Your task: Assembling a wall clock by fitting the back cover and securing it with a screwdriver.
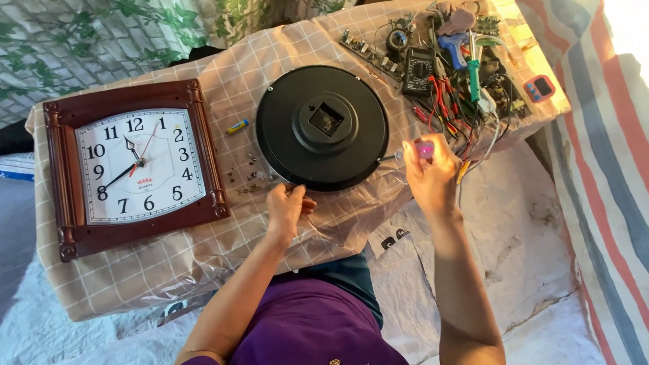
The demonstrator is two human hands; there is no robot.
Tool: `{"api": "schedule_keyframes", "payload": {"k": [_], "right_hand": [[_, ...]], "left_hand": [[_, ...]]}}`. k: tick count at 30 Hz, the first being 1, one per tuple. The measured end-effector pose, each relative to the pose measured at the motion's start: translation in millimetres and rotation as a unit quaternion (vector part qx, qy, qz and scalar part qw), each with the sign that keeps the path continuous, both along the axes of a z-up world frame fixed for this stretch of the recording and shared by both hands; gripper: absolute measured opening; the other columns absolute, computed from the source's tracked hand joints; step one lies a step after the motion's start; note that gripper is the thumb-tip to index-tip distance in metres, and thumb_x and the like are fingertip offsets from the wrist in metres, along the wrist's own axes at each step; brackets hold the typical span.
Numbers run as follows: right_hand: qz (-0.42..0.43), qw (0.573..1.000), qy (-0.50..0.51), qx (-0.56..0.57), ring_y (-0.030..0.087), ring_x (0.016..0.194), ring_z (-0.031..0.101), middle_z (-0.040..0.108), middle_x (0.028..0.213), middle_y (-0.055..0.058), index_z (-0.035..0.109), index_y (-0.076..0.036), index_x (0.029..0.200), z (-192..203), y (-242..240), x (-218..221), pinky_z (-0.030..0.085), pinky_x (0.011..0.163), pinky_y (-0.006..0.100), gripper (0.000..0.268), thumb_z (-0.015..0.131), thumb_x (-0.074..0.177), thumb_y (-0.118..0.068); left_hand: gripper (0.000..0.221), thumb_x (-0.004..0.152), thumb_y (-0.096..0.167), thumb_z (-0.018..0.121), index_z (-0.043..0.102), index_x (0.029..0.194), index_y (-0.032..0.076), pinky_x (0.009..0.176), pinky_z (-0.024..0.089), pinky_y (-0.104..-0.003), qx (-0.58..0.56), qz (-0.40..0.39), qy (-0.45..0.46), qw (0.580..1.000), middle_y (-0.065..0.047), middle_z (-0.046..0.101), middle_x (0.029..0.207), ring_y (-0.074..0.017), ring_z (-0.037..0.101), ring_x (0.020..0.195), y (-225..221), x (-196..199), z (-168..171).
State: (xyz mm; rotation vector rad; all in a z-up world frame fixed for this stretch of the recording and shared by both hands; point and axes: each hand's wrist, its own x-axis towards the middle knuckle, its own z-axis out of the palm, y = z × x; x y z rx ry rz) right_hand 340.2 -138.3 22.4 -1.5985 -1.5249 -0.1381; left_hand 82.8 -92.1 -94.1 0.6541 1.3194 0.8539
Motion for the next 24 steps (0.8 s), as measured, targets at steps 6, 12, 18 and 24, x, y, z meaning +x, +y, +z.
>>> {"api": "schedule_keyframes", "payload": {"k": [6, 12, 18, 24], "right_hand": [[-0.054, 0.993, -0.057, 0.083, 0.020, 0.049, 0.061, 0.063, 0.063, 0.006, 0.060, -0.011, 0.084, -14, 26, 3, 0.048, 0.047, 0.025, 0.035, 0.079, 0.103, -0.034], [0.080, 0.990, 0.052, -0.107, 0.040, 0.072, 0.069, 0.066, 0.109, 0.032, 0.055, 0.005, 0.124, 27, 18, -20, 0.060, 0.063, 0.045, 0.032, 0.054, 0.110, -0.024], [0.107, 0.986, 0.068, -0.110, 0.028, 0.076, 0.073, 0.075, 0.096, 0.008, 0.069, -0.014, 0.109, 16, 23, -21, 0.059, 0.063, 0.033, 0.022, 0.075, 0.097, -0.030], [-0.047, 0.998, 0.006, 0.039, 0.030, 0.055, 0.065, 0.063, 0.064, 0.008, 0.062, -0.014, 0.086, -58, 44, 1, 0.052, 0.054, 0.031, 0.040, 0.093, 0.085, -0.040]], "left_hand": [[0.029, 0.085, 0.009, 0.065, 0.063, 0.107, -0.010, 0.048, 0.063, -0.039, 0.014, 0.015, -0.008, 1.000, -0.027, 0.070, 0.068, -0.0317, 0.074, 0.054, 14, -9, -6], [0.023, 0.083, 0.005, 0.062, 0.064, 0.101, -0.009, 0.046, 0.061, -0.039, 0.033, 0.001, 0.063, 0.998, -0.024, 0.068, 0.062, -0.0324, 0.072, 0.050, 46, -37, -16], [0.022, 0.084, 0.006, 0.064, 0.064, 0.101, -0.008, 0.046, 0.062, -0.040, 0.013, 0.003, 0.052, 0.999, -0.026, 0.068, 0.065, -0.0321, 0.073, 0.052, 40, -37, 1], [0.018, 0.087, 0.004, 0.060, 0.061, 0.103, -0.004, 0.053, 0.062, -0.041, -0.041, 0.020, -0.019, 0.999, -0.026, 0.069, 0.069, -0.0334, 0.070, 0.053, -12, -19, 50]]}}
